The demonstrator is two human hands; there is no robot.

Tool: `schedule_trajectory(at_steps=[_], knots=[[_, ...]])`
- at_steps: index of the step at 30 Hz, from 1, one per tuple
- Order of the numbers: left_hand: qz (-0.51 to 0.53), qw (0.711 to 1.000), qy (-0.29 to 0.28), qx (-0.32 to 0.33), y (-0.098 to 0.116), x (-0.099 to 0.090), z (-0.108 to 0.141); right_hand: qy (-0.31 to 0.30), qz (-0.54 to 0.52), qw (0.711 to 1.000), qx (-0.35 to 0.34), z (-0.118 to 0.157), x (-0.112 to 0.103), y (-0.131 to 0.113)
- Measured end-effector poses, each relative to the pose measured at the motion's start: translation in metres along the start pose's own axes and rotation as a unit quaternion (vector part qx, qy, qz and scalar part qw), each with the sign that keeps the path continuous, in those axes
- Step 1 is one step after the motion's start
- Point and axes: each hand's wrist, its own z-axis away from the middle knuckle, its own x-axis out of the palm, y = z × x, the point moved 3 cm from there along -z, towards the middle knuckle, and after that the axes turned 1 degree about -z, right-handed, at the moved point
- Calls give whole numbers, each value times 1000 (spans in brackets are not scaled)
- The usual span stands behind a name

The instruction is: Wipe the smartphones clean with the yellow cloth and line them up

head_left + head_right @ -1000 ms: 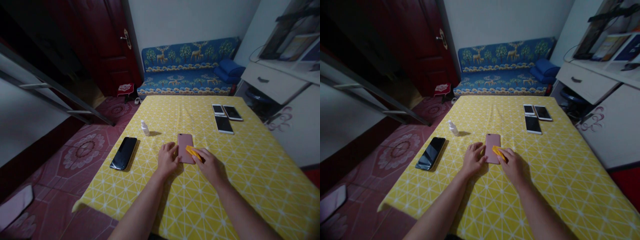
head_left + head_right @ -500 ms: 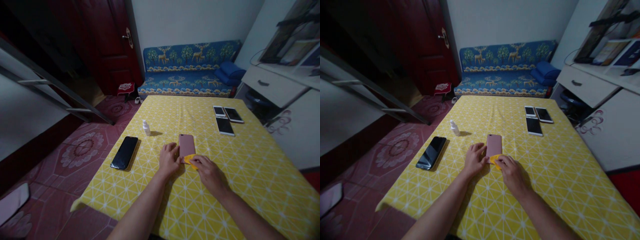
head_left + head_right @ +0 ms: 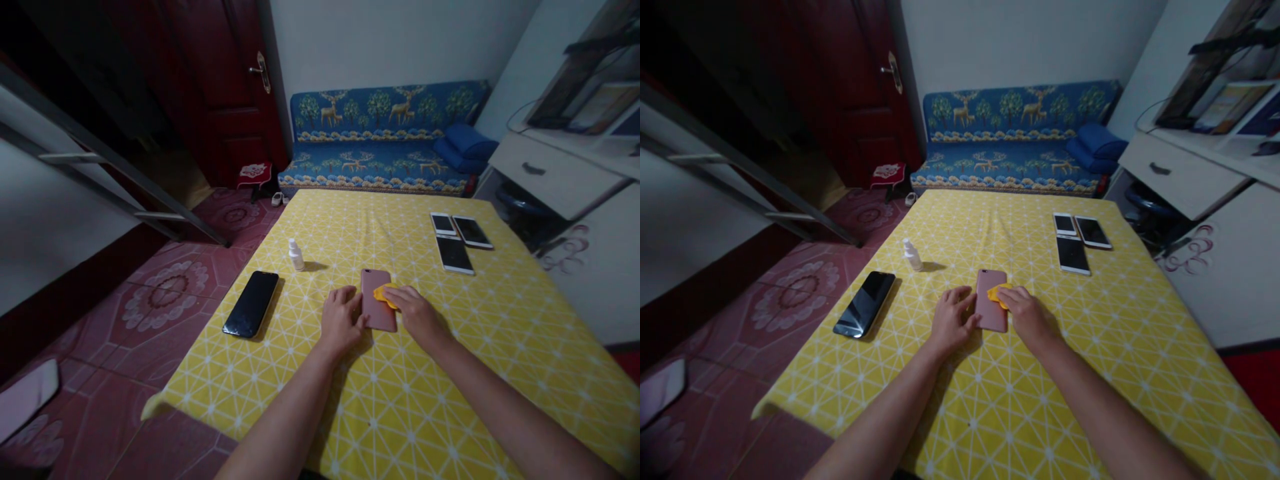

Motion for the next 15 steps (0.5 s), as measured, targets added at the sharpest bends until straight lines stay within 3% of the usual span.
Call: schedule_trajectory(at_steps=[7, 15], knots=[[-1, 1000, -3, -2, 0, 0, -1, 6, -8, 999, 33, -37, -4, 7], [4, 1000, -11, -11, 1, -1, -1, 4, 16, 997, 82, -62, 8, 17]])
